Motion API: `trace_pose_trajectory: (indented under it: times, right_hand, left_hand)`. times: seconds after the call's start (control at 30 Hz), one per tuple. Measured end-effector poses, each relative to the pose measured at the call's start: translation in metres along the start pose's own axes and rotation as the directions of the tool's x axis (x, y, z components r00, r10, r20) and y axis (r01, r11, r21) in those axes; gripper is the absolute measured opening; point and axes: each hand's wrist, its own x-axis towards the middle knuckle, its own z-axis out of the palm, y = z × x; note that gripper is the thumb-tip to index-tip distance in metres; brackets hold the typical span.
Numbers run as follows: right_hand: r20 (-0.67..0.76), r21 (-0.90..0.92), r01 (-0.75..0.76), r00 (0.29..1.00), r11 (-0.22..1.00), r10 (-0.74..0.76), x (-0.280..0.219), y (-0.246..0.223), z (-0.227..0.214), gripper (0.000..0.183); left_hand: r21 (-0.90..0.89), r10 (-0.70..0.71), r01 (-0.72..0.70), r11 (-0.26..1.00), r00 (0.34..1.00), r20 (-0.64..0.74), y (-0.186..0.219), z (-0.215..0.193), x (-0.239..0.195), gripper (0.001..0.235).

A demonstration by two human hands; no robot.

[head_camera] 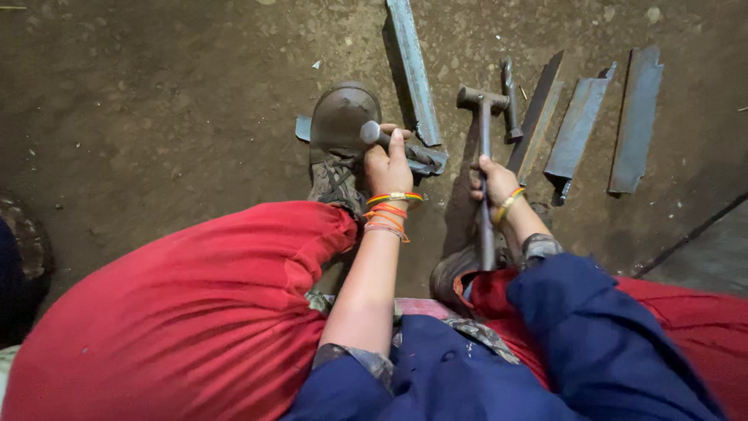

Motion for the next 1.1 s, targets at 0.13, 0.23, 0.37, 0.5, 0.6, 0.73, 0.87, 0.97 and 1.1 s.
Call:
trace_pose_trajectory:
  times: [0.13, 0.23, 0.37, 0.5, 0.6, 0.73, 0.87, 0.97, 1.1]
  right_hand:
    - [-0.173, -0.290, 0.126, 0.968, 0.949, -0.181, -0.051, -0.033, 0.019, 0.027]
    - [-0.087, -0.314, 0.444, 0.867, 0.840, -0.491, -0.108, -0.076, 0.044, 0.024]
    - [0.006, -0.388, 0.608, 0.753, 0.692, -0.658, -0.176, -0.154, 0.052, 0.019]
    - [0.127, -0.245, 0.717, 0.691, 0.652, -0.712, -0.236, -0.202, 0.035, 0.019]
    - [0.152, -0.377, 0.703, 0.690, 0.603, -0.708, -0.257, -0.212, 0.028, 0.019]
    - [0.166, -0.714, 0.545, 0.741, 0.439, -0.650, -0.246, -0.221, 0.029, 0.021]
    - [0.200, -0.867, 0.423, 0.779, 0.263, -0.594, -0.247, -0.236, 0.027, 0.023]
    - [0.242, -0.881, 0.430, 0.766, 0.195, -0.596, -0.243, -0.247, 0.020, 0.025]
    - [0.335, -0.848, 0.511, 0.723, 0.142, -0.605, -0.239, -0.272, 0.020, 0.029]
  left_hand:
    - [-0.061, -0.029, 0.029, 0.998, 1.000, 0.001, 0.005, 0.002, 0.000, 0.013]
    - [-0.110, -0.066, 0.064, 0.992, 0.998, -0.016, -0.001, 0.002, -0.001, 0.012]
    - [-0.186, -0.061, 0.053, 0.981, 0.998, -0.034, -0.004, 0.013, -0.005, 0.009]
    - [-0.069, 0.008, -0.015, 0.997, 0.996, -0.094, -0.004, 0.011, -0.004, 0.009]
    - [-0.153, -0.001, -0.016, 0.988, 0.994, -0.110, -0.008, 0.013, -0.002, 0.010]
    - [-0.194, -0.024, 0.004, 0.981, 0.995, -0.099, -0.011, 0.019, -0.005, 0.012]
    - [-0.196, -0.059, 0.046, 0.980, 0.996, -0.062, -0.015, 0.019, -0.005, 0.013]
    - [-0.062, -0.007, 0.007, 0.998, 1.000, 0.014, -0.013, 0.023, -0.013, 0.012]
    - [-0.048, 0.018, -0.015, 0.999, 0.997, 0.075, 0.008, 0.030, -0.011, 0.013]
